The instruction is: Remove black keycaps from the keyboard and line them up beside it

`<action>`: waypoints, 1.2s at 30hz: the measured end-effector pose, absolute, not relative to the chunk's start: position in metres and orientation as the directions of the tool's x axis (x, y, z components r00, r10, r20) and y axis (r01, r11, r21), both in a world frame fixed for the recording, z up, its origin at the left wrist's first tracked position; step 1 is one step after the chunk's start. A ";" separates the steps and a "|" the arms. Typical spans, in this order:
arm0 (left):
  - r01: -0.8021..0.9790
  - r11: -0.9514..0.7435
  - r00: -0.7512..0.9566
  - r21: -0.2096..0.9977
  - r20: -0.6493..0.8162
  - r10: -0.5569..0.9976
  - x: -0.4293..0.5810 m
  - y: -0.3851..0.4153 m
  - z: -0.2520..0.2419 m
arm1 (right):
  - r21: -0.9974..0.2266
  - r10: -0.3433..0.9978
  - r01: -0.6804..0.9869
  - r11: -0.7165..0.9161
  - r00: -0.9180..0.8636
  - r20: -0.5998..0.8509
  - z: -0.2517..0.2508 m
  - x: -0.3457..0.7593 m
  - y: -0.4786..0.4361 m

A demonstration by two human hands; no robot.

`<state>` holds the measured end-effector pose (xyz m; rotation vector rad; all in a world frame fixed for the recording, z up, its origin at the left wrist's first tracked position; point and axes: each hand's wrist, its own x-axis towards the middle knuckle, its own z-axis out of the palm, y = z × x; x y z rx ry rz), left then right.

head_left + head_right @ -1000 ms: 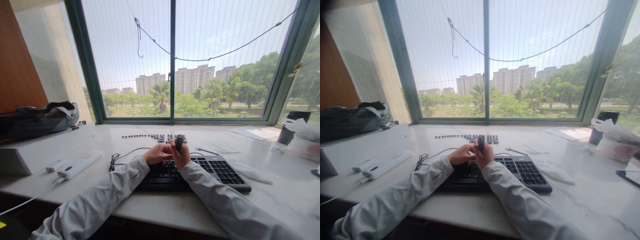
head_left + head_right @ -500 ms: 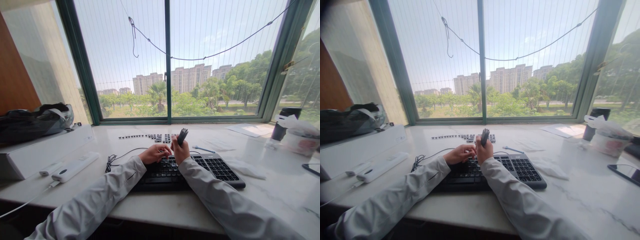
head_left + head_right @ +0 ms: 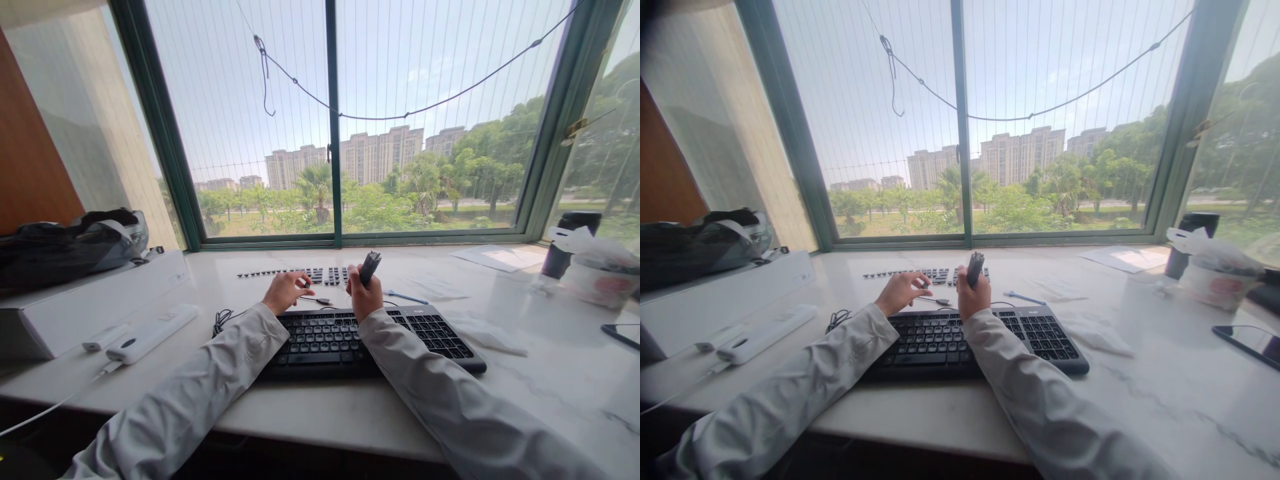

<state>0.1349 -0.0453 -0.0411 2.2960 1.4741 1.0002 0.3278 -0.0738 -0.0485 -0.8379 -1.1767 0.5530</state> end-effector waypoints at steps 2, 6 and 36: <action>0.740 -0.462 0.251 0.489 0.436 0.864 0.131 -0.042 -0.043 | -0.812 0.757 0.076 0.578 0.321 0.569 -0.049 0.328 -0.073; 0.803 -0.450 0.263 0.390 0.446 0.856 0.123 -0.035 -0.047 | -0.789 0.731 0.160 0.593 0.305 0.611 -0.047 0.330 -0.075; 0.983 -0.099 0.029 0.153 0.403 0.915 0.063 0.023 -0.050 | 0.125 0.760 0.801 0.585 -0.595 0.261 -0.023 0.352 -0.100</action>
